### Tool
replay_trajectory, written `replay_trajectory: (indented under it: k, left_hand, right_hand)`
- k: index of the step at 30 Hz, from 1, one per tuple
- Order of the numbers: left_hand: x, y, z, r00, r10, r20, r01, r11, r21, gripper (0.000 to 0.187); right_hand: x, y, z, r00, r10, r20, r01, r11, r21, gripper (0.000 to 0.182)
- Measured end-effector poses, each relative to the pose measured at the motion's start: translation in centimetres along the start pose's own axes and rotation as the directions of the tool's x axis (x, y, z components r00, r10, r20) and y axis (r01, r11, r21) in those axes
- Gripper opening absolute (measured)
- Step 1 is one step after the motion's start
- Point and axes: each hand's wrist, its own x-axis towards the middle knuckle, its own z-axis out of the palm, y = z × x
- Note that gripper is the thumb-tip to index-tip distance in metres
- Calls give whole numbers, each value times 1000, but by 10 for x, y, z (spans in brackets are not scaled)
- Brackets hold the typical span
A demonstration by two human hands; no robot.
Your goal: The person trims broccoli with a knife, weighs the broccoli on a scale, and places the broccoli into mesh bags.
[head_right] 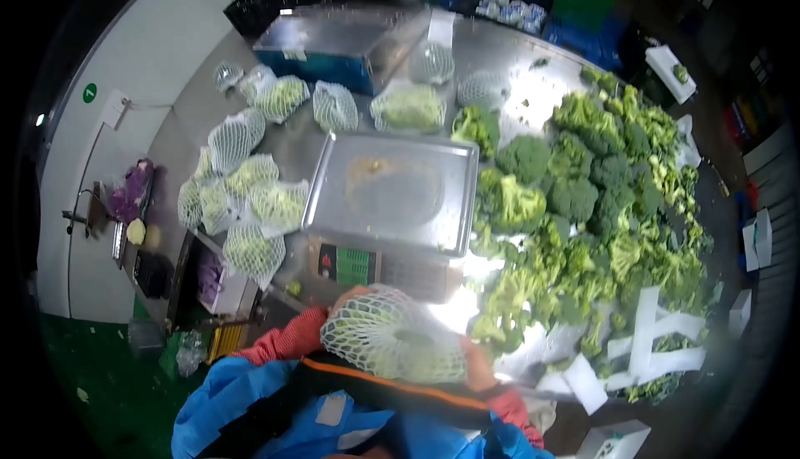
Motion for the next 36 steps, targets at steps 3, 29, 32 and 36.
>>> replay_trajectory:
  k: [3,29,32,36]
  left_hand:
    - [-18,6,11,996,-12,-85,0,990,-139,44]
    - [155,77,-60,747,113,-655,-362,896,-258,49]
    - [159,71,-70,680,93,-727,-385,890,-246,57]
    - [153,89,-35,682,169,-711,-416,890,-187,63]
  right_hand:
    - [6,9,6,975,-194,105,221,851,-477,44]
    - [150,-124,50,476,-819,320,380,-137,-915,18]
    - [139,-122,67,538,-823,182,475,117,-872,8]
    - [154,-102,79,564,-793,230,412,30,-911,6]
